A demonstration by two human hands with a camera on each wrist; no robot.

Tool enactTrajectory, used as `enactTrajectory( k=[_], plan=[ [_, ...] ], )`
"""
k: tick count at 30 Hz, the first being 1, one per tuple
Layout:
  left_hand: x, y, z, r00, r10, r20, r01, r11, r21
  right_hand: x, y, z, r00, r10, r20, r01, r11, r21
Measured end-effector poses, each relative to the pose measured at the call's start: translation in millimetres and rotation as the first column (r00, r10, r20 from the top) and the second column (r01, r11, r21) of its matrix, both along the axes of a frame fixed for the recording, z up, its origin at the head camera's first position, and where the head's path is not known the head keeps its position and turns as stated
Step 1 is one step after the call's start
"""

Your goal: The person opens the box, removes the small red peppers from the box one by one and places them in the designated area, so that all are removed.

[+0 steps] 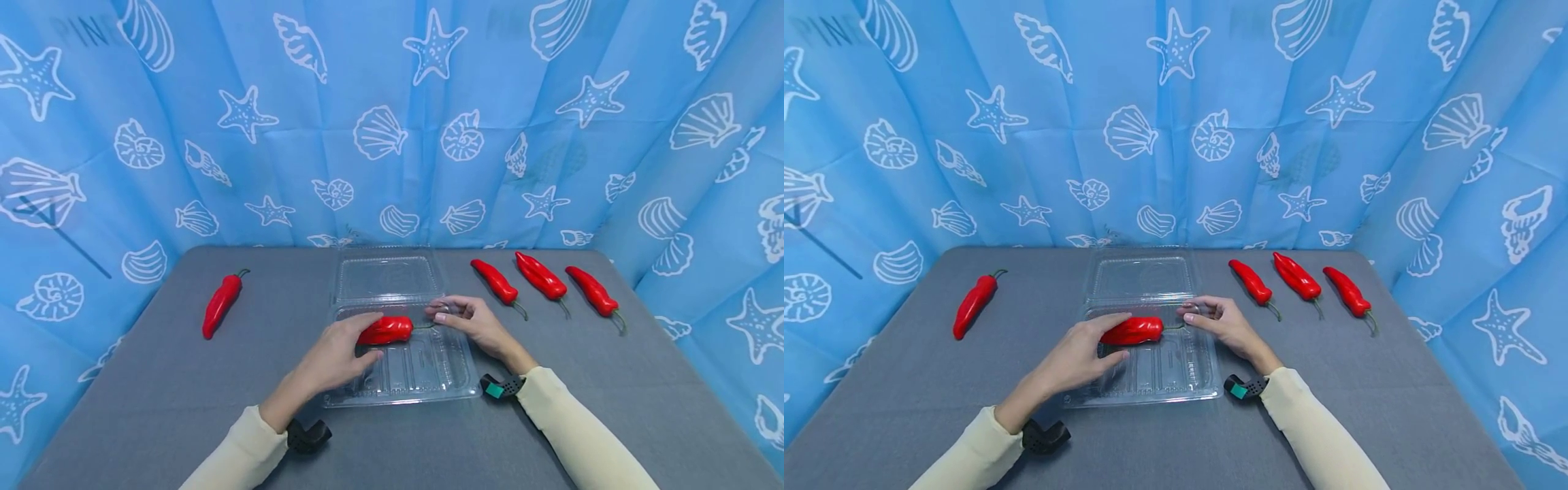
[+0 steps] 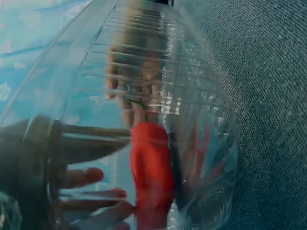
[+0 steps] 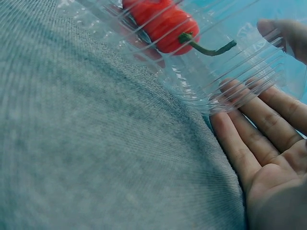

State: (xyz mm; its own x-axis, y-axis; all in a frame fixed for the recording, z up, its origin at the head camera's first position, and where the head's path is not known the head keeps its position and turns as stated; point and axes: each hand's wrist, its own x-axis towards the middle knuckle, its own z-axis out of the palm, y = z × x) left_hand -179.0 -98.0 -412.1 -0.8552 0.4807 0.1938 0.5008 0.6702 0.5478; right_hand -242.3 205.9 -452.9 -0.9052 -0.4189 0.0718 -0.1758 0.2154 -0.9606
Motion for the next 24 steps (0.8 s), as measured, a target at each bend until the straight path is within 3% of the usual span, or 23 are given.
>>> enactTrajectory(
  k=[9, 16, 24],
  plan=[
    [1.9, 5.0, -5.5, 0.999, -0.002, -0.052, -0.007, 0.985, -0.172, 0.5, 0.0, -0.8, 1.000, 0.004, 0.010, -0.003, 1.000, -0.022],
    [3.4, 7.1, -7.4, 0.999, 0.010, -0.044, -0.019, 0.978, -0.208, 0.7, -0.6, -0.3, 1.000, -0.006, 0.008, 0.006, 1.000, -0.015],
    [3.5, 9.0, -9.0, 0.995, 0.001, -0.096, -0.021, 0.978, -0.209, -0.6, -0.9, -0.5, 1.000, 0.001, 0.000, -0.001, 1.000, -0.026]
  ],
)
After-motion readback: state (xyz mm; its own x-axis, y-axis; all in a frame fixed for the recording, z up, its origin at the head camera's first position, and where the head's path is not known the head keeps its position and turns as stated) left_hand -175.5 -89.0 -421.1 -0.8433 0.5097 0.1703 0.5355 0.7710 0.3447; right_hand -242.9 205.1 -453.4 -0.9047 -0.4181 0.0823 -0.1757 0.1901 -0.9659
